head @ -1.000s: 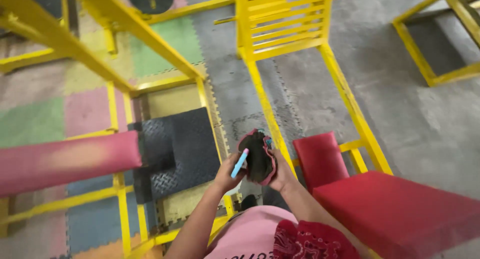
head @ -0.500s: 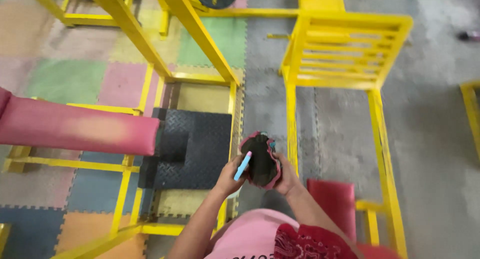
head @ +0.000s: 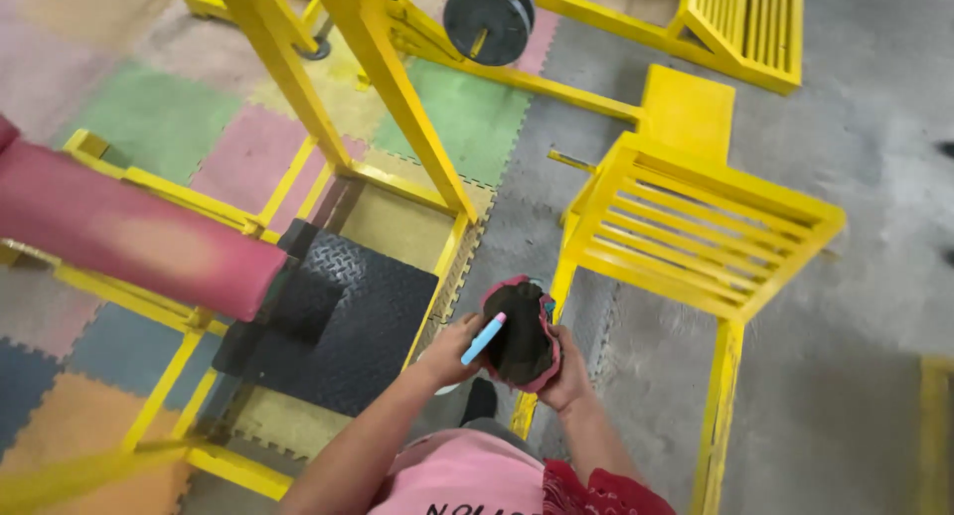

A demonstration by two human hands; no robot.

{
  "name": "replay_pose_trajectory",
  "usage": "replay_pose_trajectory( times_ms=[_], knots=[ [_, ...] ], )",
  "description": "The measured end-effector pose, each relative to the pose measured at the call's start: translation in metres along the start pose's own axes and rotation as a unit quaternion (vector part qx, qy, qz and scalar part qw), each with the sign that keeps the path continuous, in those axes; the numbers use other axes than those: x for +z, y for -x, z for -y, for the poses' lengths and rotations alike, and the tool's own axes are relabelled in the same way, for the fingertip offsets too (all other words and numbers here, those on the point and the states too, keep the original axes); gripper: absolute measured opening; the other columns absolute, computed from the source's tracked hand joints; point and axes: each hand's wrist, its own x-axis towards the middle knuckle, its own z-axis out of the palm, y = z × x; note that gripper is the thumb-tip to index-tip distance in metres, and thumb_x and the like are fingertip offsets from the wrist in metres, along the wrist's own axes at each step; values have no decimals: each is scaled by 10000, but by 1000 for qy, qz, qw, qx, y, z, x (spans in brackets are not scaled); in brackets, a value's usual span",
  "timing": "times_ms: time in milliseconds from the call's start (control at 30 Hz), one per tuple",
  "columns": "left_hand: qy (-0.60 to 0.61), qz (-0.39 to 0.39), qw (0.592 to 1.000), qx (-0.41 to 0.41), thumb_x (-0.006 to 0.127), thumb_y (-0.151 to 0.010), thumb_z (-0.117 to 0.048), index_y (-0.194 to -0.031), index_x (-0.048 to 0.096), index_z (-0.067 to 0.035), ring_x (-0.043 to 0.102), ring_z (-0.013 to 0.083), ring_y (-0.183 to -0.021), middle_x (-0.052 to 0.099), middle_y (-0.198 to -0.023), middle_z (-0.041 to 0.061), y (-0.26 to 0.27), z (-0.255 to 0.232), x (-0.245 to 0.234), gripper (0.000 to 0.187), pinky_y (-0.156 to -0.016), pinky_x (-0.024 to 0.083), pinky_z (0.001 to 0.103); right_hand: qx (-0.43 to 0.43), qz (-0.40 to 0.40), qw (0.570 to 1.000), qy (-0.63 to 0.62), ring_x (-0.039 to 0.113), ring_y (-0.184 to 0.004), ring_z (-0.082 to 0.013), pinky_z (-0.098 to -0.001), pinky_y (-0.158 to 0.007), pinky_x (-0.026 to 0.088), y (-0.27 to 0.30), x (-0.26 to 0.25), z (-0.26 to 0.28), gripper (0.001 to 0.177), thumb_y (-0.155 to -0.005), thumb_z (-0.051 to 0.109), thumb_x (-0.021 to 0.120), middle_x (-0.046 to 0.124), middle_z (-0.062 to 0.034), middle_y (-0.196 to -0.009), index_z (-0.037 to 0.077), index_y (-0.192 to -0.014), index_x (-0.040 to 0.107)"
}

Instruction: Cleaning various pieces of gym equipment using a spray bottle and a cloth.

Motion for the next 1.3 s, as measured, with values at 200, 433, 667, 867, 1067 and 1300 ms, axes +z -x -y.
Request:
replay_pose_trajectory(
  times_ms=[200,433,667,867,1067,1300],
  knots=[
    [30,-121,991,54,774,-760,-108,-1233,601,-63,612,449,-1101,634,-1164,202,-40,8,-23,505,-922,518,492,20,110,993,44,605,-1248,-390,-603,-1052,470,-29,39,54,635,-945,440,429,623,-181,-1393,45,-1433,527],
    [58,-283,953,87,648,-732,12,-1242,620,-58,655,394,-1084,685,-1121,186,-87,13,-91,515,-962,507,434,-26,103,991,81,630,-1236,-314,-479,-1125,462,-106,74,122,515,-999,365,491,660,-152,-1352,27,-1375,589],
    [72,-401,909,92,542,-778,93,-1364,578,-32,688,303,-1174,695,-1215,145,-171,40,-198,600,-1001,530,384,-16,175,973,147,670,-1165,-321,-465,-1072,503,-155,211,215,495,-990,334,513,699,-170,-1276,-2,-1335,628],
    [68,-477,874,69,568,-792,58,-1437,526,-34,679,323,-1144,646,-1359,175,-249,68,-293,653,-999,551,392,-54,202,951,226,692,-1147,-276,-439,-1067,532,-237,368,280,440,-1027,304,519,704,-139,-1268,31,-1363,600],
    [-45,-515,852,84,557,-768,78,-1566,384,-32,416,435,-1484,440,-1577,228,-299,79,-368,825,-1222,357,469,-420,209,690,551,550,-1282,-308,-415,-1137,417,-343,481,279,456,-1110,299,483,627,-158,-1391,2,-1449,549],
    [-36,-527,849,20,582,-717,84,-1538,426,-57,413,443,-1460,412,-1566,234,-299,97,-394,847,-1196,364,455,-531,330,328,708,285,-1552,-426,-469,-1263,239,-451,532,239,511,-1046,215,590,361,-267,-1641,62,-1522,488]
  ],
)
